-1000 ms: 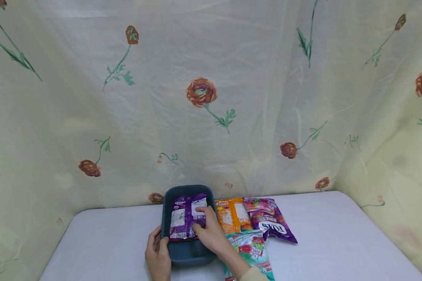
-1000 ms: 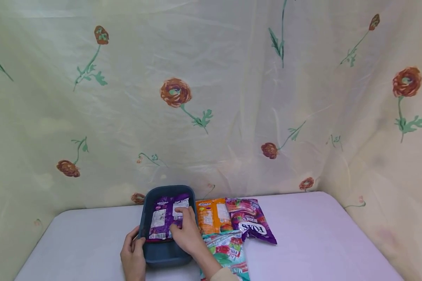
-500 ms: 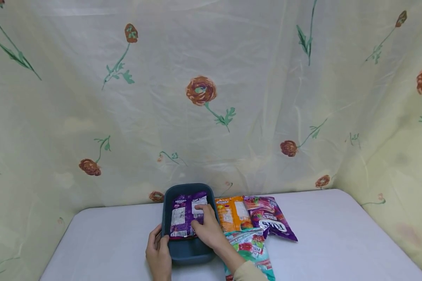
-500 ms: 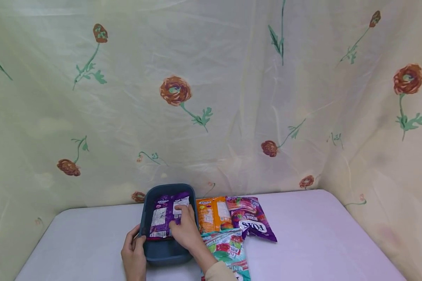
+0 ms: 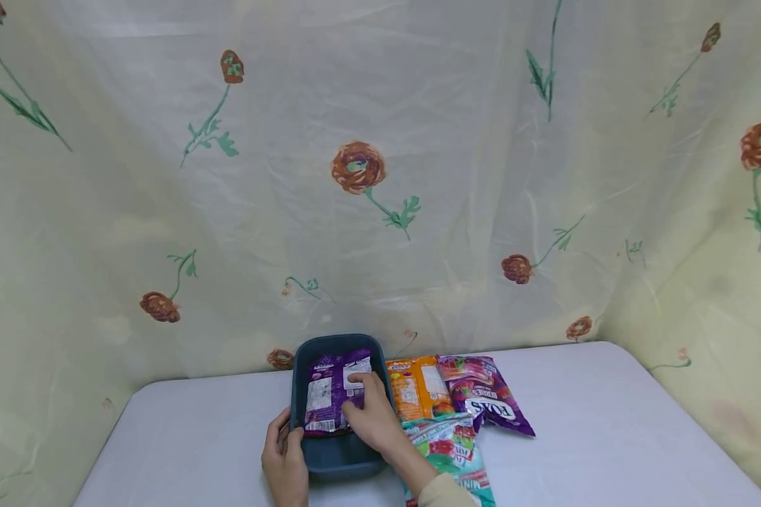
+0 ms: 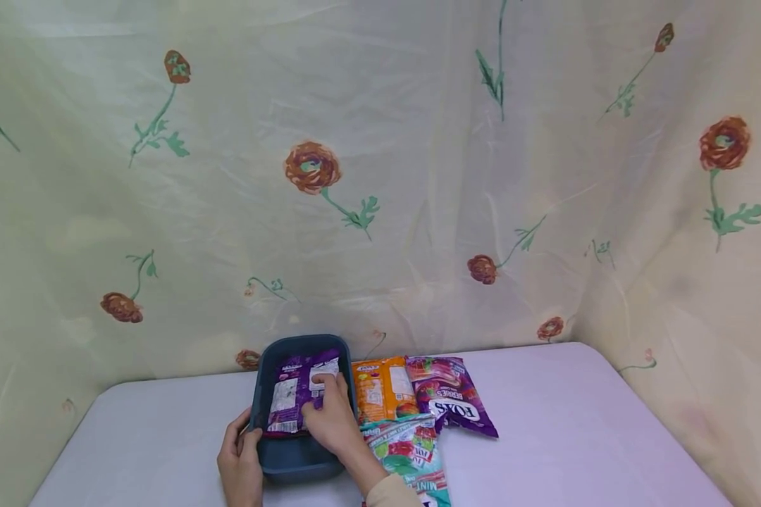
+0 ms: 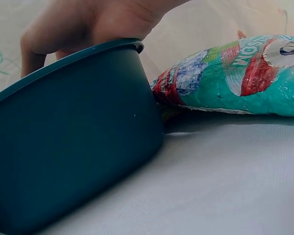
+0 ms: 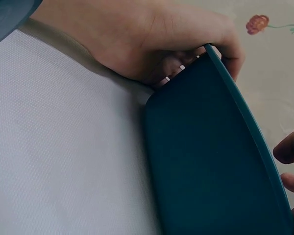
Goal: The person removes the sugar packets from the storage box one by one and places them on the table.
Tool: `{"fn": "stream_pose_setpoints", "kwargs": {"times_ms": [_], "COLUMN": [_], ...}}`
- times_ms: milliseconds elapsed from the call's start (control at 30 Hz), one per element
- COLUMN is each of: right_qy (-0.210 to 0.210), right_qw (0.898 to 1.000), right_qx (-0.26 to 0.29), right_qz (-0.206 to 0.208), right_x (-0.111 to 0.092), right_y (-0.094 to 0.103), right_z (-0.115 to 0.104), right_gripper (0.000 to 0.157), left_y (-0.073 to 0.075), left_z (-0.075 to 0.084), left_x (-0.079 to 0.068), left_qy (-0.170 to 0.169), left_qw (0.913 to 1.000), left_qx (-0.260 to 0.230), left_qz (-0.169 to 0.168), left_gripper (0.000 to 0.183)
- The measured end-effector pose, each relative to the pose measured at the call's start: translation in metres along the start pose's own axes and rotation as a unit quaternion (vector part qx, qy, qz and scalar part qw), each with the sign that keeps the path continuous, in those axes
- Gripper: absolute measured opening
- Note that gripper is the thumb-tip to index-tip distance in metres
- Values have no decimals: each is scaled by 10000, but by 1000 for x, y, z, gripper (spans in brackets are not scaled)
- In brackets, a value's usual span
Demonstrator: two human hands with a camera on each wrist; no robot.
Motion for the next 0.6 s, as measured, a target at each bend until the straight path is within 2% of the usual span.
{"fn": "stream_pose_setpoints", "kwargs": {"times_ms": [100,333,500,600], "right_qy": [10,146,287,214], "right_qw": [9999,9984,9976,9985], "right_qx": [-43,9,477,442], "right_qz": [161,539,418,262], "right_x": [-1,-1,0,-1], "right_y": [2,11,13,12], "right_z": [0,-4,-2,0], "right_gripper": [40,37,30,27], "left_y": [0,-2,-2,0], "left_z": [-1,2,1,0], "left_x": [-1,-1,-1,-2], "left_qy": [50,-82,-75,-32], "left_qw": [10000,9999,9999,10000], "left_qx": [58,-51,-63,-6], "left_qz": [4,39,46,69], "left_gripper": [37,36,36,36]}}
Point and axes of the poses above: each hand's wrist, its own x-axis towards the middle knuckle, its own y-axis out of the back of the hand, z = x × y, the point moved 7 cm from there along x, towards the middle knuckle, and after that the axes turned 9 degrees about -x, right-handed, at the moved point
